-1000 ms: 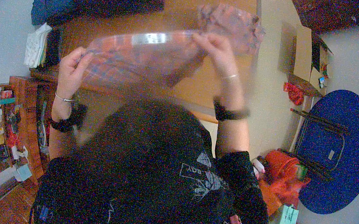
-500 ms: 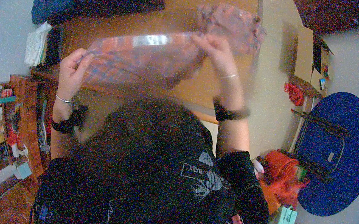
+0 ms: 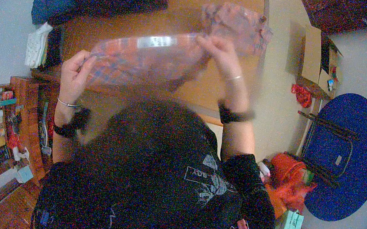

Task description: The recorder is folding several items of clothing on a bed and organizing them into stacks.

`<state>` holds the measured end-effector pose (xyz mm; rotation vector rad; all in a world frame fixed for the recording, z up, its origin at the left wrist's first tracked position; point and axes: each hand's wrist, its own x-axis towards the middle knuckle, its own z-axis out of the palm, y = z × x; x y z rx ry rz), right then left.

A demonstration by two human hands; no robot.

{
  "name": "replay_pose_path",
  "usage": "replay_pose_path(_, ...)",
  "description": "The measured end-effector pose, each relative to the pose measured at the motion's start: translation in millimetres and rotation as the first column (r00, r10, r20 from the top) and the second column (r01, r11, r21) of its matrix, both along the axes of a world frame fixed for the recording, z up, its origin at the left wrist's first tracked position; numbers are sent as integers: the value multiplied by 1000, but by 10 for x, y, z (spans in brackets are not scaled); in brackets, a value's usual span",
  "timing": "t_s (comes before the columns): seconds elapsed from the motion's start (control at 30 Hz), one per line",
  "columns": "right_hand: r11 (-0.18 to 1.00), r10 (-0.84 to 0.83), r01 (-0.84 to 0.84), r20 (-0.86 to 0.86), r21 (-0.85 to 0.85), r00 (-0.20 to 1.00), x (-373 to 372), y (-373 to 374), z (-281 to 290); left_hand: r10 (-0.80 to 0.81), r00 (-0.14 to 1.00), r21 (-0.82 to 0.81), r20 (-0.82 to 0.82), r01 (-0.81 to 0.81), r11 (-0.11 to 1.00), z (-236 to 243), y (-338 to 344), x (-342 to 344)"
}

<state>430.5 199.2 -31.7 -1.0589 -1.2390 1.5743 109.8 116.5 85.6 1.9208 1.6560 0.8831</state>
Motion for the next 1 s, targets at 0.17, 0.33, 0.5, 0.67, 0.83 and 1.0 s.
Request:
replay_pose_path(0.17, 1000, 10, -10, 15, 20, 1000, 10, 19, 5, -12, 1000, 12, 3, 12, 1000, -2, 24, 9)
replay_pose_path(0.33, 1000, -5, 5, 33, 16, 999, -11, 27, -24, -6, 1000, 9, -30, 6, 1000, -17, 29, -7)
replay_pose_path(0.5, 1000, 10, -10, 5, 26, 1000, -49, -6, 5, 8, 1000, -11, -8, -8, 1000, -49, 18, -30)
replay_pose_path(0.67, 1000, 22, -23, 25, 18, 999, -54, -28, 19, 12, 1000, -5, -10, -12, 1000, -85, 8, -64)
replay_pose_path(0.83, 999, 7, -7, 14, 42, 1000, -41, -34, 147, 15, 1000, -5, -14, -15, 1000, -71, 38, -45)
replay_pose_path(1.0, 994, 11, -18, 68, 107, 998, -24, -2, 128, 32, 999, -25, 10, -32, 999, -82, 72, -54)
